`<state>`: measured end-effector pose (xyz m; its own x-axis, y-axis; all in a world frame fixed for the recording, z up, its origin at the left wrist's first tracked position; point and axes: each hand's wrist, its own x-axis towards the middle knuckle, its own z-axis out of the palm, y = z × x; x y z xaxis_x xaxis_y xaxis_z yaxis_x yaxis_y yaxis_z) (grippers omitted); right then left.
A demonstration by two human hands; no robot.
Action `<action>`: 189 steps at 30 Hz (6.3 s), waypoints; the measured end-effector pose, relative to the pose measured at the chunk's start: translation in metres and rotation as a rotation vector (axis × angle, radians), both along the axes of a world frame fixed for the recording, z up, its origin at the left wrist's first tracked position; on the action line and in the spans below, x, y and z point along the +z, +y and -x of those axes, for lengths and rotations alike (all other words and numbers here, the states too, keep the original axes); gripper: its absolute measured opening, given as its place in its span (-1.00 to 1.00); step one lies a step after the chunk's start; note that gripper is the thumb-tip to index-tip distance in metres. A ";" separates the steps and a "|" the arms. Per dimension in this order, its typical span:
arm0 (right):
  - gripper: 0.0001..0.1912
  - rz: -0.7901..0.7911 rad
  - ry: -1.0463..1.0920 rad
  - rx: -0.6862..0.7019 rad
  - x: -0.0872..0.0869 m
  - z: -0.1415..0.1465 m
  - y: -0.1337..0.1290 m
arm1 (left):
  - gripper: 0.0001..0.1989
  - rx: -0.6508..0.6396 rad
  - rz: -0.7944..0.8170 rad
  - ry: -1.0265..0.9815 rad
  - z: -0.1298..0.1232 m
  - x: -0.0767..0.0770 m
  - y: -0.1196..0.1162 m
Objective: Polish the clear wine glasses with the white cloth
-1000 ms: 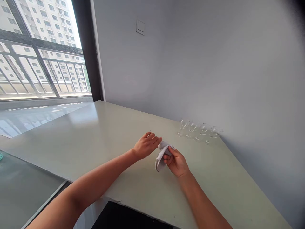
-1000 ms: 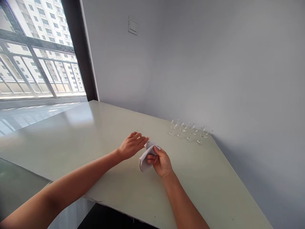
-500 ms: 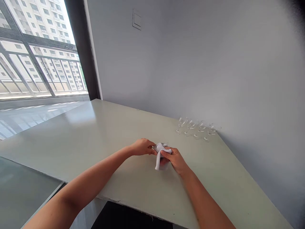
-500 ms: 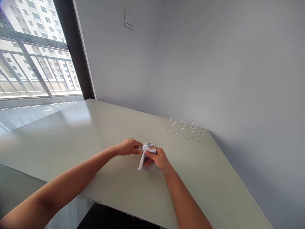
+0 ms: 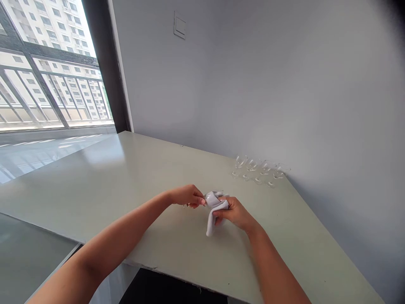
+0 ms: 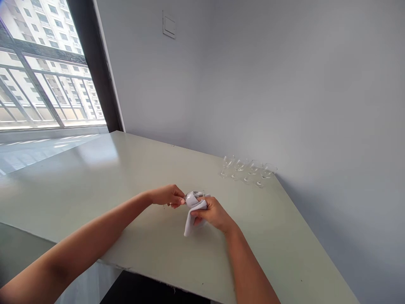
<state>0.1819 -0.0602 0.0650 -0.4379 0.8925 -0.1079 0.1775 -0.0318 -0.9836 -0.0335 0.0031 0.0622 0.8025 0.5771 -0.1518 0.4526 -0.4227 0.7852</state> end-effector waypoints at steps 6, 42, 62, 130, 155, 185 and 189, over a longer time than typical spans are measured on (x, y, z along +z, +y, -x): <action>-0.70 0.114 0.238 -0.256 -0.025 0.000 0.017 | -0.72 0.315 -0.671 -0.010 -0.018 -0.015 -0.010; -0.82 -0.284 -0.017 -0.142 0.014 -0.056 0.010 | -0.68 0.184 0.257 -0.071 0.011 0.000 0.010; -0.77 -0.108 0.272 -0.498 -0.013 0.000 0.020 | -0.61 0.321 -0.681 0.000 -0.025 -0.026 -0.021; -0.72 0.083 0.641 -0.415 -0.029 0.051 -0.002 | -0.74 0.679 0.624 -1.140 -0.032 -0.012 -0.012; -0.67 -0.819 -0.753 -0.508 -0.031 0.044 0.007 | -0.44 0.748 -0.133 -0.730 -0.040 -0.021 -0.023; -0.85 -0.247 -0.674 -0.875 -0.064 -0.020 0.180 | -0.53 0.652 -0.174 -0.319 -0.036 -0.059 -0.001; -0.77 -0.284 -0.592 -0.921 -0.067 -0.022 0.172 | -0.55 0.681 -0.133 -0.362 -0.035 -0.065 0.003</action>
